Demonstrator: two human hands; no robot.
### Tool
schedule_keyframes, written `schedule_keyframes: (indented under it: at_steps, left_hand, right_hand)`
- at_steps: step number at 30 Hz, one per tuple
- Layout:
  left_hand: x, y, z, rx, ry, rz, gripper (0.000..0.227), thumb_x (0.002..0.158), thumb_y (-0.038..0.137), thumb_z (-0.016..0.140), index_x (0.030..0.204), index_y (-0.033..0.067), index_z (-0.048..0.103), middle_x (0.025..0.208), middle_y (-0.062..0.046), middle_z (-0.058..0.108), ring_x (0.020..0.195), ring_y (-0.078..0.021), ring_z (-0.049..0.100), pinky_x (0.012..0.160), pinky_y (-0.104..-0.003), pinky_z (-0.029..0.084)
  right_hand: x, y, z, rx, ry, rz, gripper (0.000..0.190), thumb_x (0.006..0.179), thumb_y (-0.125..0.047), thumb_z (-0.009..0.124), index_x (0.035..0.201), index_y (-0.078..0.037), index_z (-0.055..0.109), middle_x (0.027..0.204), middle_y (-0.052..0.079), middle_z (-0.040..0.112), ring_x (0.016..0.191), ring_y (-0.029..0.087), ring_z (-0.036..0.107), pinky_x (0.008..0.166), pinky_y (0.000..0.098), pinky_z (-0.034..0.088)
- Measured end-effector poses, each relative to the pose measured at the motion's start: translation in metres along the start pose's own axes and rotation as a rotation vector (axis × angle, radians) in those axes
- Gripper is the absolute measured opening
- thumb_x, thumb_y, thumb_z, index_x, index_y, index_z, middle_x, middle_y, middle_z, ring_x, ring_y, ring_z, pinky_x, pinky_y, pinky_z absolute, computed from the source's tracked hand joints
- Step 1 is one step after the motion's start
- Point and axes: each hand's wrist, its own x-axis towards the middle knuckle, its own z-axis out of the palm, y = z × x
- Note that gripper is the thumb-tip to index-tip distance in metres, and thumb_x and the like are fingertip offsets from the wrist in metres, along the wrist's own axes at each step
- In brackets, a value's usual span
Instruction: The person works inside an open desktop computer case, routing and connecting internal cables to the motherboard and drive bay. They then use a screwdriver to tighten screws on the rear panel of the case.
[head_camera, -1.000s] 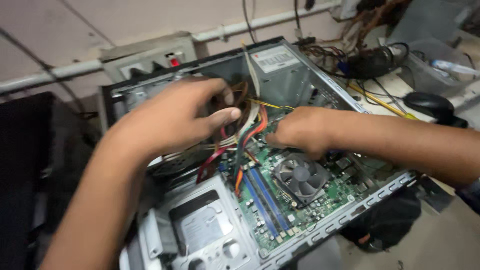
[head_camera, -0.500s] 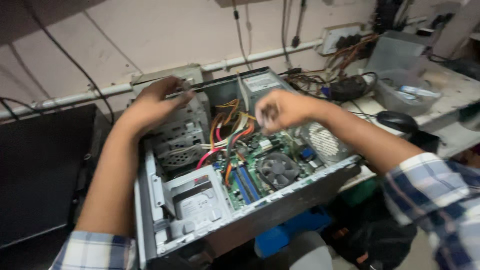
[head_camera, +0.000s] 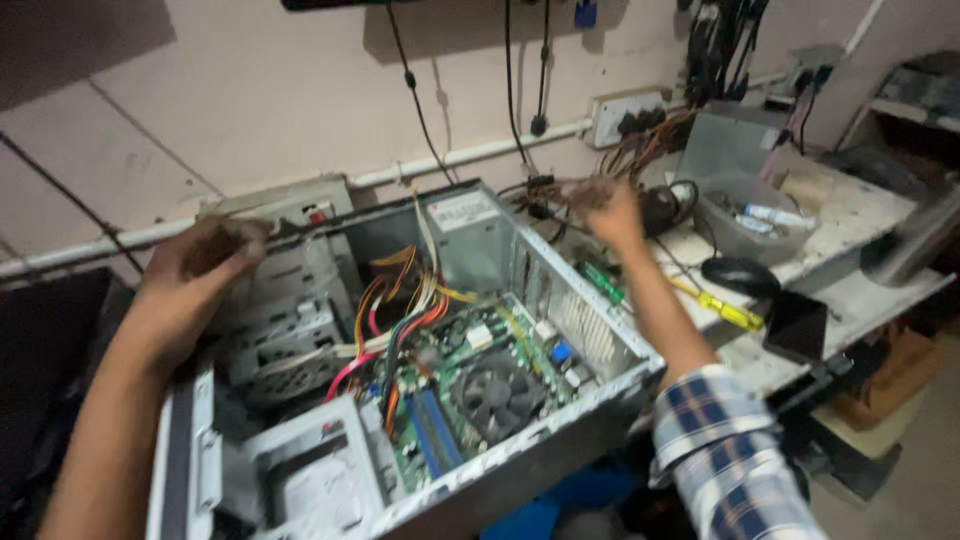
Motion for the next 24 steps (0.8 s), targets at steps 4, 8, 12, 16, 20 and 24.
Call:
schedule_keyframes:
  at_steps: [4,8,12,16,20,24]
  left_hand:
    - [0.004,-0.021,-0.003,0.052,0.011,-0.129,0.031,0.090,0.025,0.069,0.113,0.0046,0.070,0.108,-0.007,0.073,0.101,-0.0163,0.064,0.089,-0.032,0.049]
    - [0.004,-0.048,-0.016,0.114,0.030,-0.144,0.027,0.099,0.020,0.067,0.117,-0.0005,0.070,0.107,-0.013,0.068,0.100,-0.0203,0.061,0.089,-0.036,0.047]
    - [0.019,-0.070,-0.018,0.194,-0.015,-0.270,0.025,0.101,0.018,0.059,0.116,0.0018,0.069,0.104,-0.017,0.075,0.094,-0.0258,0.072,0.090,-0.041,0.055]
    - [0.020,-0.068,-0.010,0.291,-0.010,-0.299,0.027,0.104,0.021,0.059,0.122,0.0027,0.068,0.107,-0.017,0.074,0.094,-0.0283,0.071,0.086,-0.044,0.055]
    - [0.012,-0.050,-0.002,0.213,0.003,-0.159,0.029,0.100,0.022,0.062,0.118,0.0009,0.067,0.113,-0.013,0.072,0.108,-0.0210,0.066,0.098,-0.035,0.049]
    - [0.013,-0.037,-0.004,0.173,-0.014,-0.200,0.028,0.095,0.019,0.064,0.117,0.0031,0.067,0.113,-0.011,0.073,0.108,-0.0203,0.066,0.095,-0.035,0.048]
  right_hand:
    - [-0.010,0.025,0.011,-0.708,-0.183,0.225,0.036,0.096,-0.042,0.068,0.092,-0.008,0.076,0.088,0.018,0.074,0.083,0.036,0.070,0.075,0.0461,0.054]
    - [-0.014,0.022,0.010,-0.827,-0.413,0.266,0.042,0.090,-0.051,0.063,0.092,-0.012,0.077,0.094,0.018,0.073,0.089,0.041,0.069,0.077,0.0518,0.055]
    - [-0.021,0.016,0.024,-0.974,-0.404,0.215,0.047,0.095,-0.054,0.057,0.090,-0.012,0.077,0.093,0.018,0.074,0.088,0.041,0.070,0.074,0.0533,0.056]
    - [-0.016,0.012,0.029,-1.040,-0.419,0.189,0.054,0.099,-0.057,0.052,0.086,-0.011,0.078,0.091,0.018,0.074,0.087,0.041,0.071,0.073,0.0534,0.056]
    - [-0.012,-0.002,0.037,-1.077,-0.384,0.070,0.057,0.106,-0.056,0.050,0.083,-0.012,0.079,0.086,0.019,0.074,0.082,0.040,0.071,0.068,0.0524,0.056]
    - [-0.012,-0.028,0.023,-0.959,-0.106,-0.328,0.046,0.098,-0.047,0.055,0.078,-0.013,0.078,0.082,0.012,0.076,0.072,0.034,0.072,0.064,0.0486,0.056]
